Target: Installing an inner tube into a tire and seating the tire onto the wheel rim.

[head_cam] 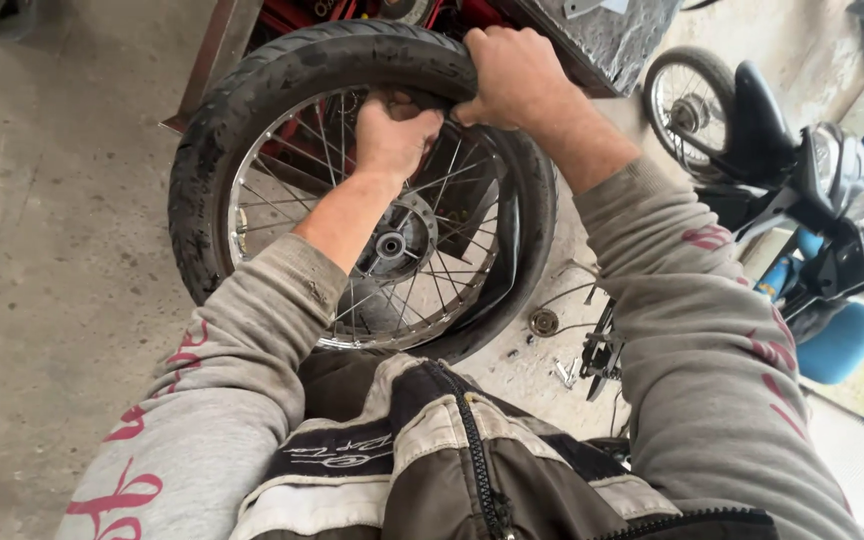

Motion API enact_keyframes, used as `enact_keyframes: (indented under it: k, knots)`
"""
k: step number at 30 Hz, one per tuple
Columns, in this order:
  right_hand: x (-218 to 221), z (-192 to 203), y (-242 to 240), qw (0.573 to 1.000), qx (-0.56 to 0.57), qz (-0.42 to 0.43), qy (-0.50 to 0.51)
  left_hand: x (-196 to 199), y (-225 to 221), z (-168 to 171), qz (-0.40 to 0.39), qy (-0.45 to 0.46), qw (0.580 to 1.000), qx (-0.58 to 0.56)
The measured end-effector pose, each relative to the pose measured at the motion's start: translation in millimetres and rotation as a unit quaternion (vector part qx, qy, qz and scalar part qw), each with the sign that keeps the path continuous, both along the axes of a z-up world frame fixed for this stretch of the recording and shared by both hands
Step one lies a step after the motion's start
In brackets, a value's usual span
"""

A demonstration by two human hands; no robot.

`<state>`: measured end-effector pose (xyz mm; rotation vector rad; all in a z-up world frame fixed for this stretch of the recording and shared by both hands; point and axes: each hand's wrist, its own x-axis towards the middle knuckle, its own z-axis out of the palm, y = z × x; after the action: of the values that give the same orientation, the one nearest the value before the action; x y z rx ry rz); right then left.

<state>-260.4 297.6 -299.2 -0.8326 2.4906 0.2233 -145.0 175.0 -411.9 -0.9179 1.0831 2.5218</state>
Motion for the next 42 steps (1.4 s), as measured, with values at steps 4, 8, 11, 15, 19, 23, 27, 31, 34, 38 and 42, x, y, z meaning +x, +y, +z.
enact_keyframes:
  k: [4, 8, 11, 15, 19, 23, 27, 31, 34, 38, 42]
  knots:
    - [11.1, 10.2, -14.3, 0.998, 0.054, -0.017, -0.011, 5.3, -4.1, -1.2, -0.014, 0.026, 0.999, -0.028]
    - [29.2, 6.6, -16.5, 0.997, 0.004, -0.028, 0.066, 10.4, -7.4, -4.3, -0.053, 0.062, 0.983, -0.167]
    - [38.0, 20.0, -32.3, 0.993, 0.005, -0.001, 0.114, 14.4, -15.5, 9.8, -0.089, 0.084, 0.951, -0.285]
    - [28.1, 16.8, -26.2, 0.997, -0.004, 0.012, 0.077, 14.8, -14.0, 16.2, -0.103, 0.108, 0.94, -0.305]
    - [23.3, 19.5, -25.3, 0.999, 0.038, 0.001, 0.014, 9.3, -5.1, 30.2, -0.164, 0.103, 0.927, -0.322]
    - [21.7, 16.6, -18.5, 0.999, 0.034, 0.002, 0.006, 8.6, 9.8, 34.4, -0.212, 0.097, 0.905, -0.356]
    - [23.0, 21.1, -19.0, 0.997, 0.072, -0.028, -0.025, 0.9, 17.8, 28.6, -0.251, 0.114, 0.883, -0.38]
    - [24.9, 24.9, -20.8, 0.999, 0.033, -0.032, -0.012, -1.2, -2.0, 15.2, -0.211, 0.164, 0.897, -0.352]
    - [21.1, 23.6, -1.5, 0.999, 0.006, -0.047, 0.017, -8.2, 6.8, 7.3, -0.111, 0.182, 0.95, -0.23]
    - [44.4, 25.6, 7.7, 0.997, -0.043, -0.052, 0.045, -2.8, 8.1, 4.6, -0.108, 0.044, 0.993, -0.027]
    - [43.6, 35.1, 22.5, 0.992, -0.031, -0.098, 0.078, 16.4, -5.6, 19.1, -0.119, 0.054, 0.991, -0.038]
